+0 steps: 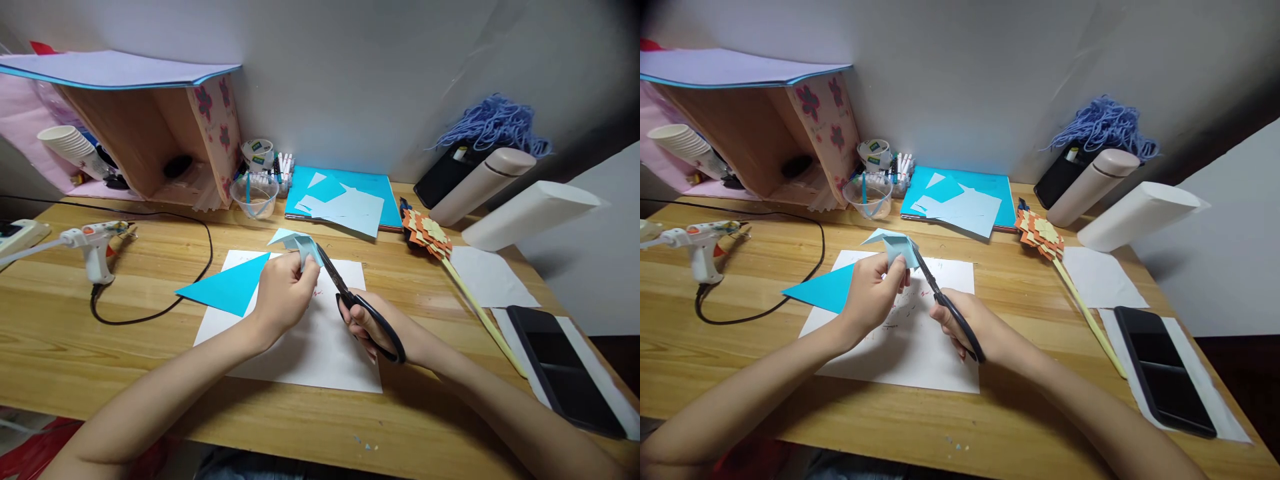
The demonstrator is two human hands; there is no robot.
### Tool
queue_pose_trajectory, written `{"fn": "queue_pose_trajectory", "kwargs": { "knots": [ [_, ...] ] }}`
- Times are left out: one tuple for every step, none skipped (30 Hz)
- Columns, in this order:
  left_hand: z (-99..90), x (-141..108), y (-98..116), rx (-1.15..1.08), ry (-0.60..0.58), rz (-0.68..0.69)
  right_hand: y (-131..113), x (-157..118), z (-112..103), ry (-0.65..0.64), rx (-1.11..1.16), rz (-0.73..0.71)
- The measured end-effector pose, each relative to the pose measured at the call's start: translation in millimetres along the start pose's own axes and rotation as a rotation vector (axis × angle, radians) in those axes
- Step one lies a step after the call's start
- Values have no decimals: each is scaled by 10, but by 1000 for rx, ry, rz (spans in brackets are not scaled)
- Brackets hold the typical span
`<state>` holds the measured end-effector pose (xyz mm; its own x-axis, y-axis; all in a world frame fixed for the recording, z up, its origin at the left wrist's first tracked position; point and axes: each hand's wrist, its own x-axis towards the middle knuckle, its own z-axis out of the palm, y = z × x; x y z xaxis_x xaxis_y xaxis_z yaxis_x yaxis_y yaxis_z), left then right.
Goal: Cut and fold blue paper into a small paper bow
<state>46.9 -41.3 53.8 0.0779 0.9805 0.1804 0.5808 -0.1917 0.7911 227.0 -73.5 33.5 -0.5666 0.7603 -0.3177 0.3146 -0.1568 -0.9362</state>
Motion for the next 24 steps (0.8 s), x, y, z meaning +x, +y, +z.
{"fn": "queue_pose_trajectory", "kwargs": {
  "knots": [
    [7, -2, -6, -2, -7, 16, 2, 1, -2, 13, -18, -3],
    [13, -5, -13, -14, -19, 34, 0, 1, -4, 32, -50, -7],
    [20, -8, -21, -31, -34, 52, -8, 1, -5, 60, -101, -10],
    [26, -11, -28, -49, -51, 68, -20, 2, -5, 97, -170, -9],
    [32, -13, -33, -65, -70, 80, -36, 3, -4, 140, -255, -7],
    [36, -15, -37, -80, -92, 83, -53, 6, 0, 184, -347, -2],
    [39, -16, -37, -92, -109, 78, -71, 9, 6, 226, -438, 3],
    [41, -17, -36, -106, -127, 69, -87, 14, 14, 262, -520, 13],
    [41, -16, -33, -125, -143, 61, -98, 19, 24, 297, -591, 25],
    [41, -15, -29, -153, -156, 56, -105, 25, 35, 331, -655, 32],
    [40, -14, -25, -190, -168, 54, -104, 32, 46, 366, -717, 32],
    [38, -12, -23, -233, -178, 54, -97, 39, 55, 404, -781, 23],
    [37, -11, -22, -280, -191, 54, -85, 45, 63, 446, -849, 5],
    [36, -10, -24, -326, -208, 50, -68, 50, 67, 491, -922, -21],
    [34, -10, -28, -367, -224, 44, -50, 53, 70, 534, -996, -53],
    [32, -9, -34, -397, -241, 38, -33, 53, 70, 573, -1066, -85],
    [30, -9, -42, -415, -252, 35, -20, 51, 69, 612, -1130, -115],
    [26, -10, -49, -419, -261, 37, -11, 46, 67, 647, -1186, -140],
    [22, -10, -57, -411, -265, 42, -7, 40, 64, 676, -1234, -161],
    [17, -11, -64, -393, -265, 49, -8, 32, 62, 702, -1272, -177],
    [12, -12, -71, -366, -264, 55, -12, 24, 61, 725, -1303, -188],
    [8, -13, -75, -334, -262, 64, -18, 17, 60, 743, -1325, -198],
    [3, -13, -79, -302, -262, 73, -23, 12, 59, 753, -1339, -207],
    [0, -14, -81, -274, -260, 84, -27, 9, 58, 762, -1346, -214]
  ]
}}
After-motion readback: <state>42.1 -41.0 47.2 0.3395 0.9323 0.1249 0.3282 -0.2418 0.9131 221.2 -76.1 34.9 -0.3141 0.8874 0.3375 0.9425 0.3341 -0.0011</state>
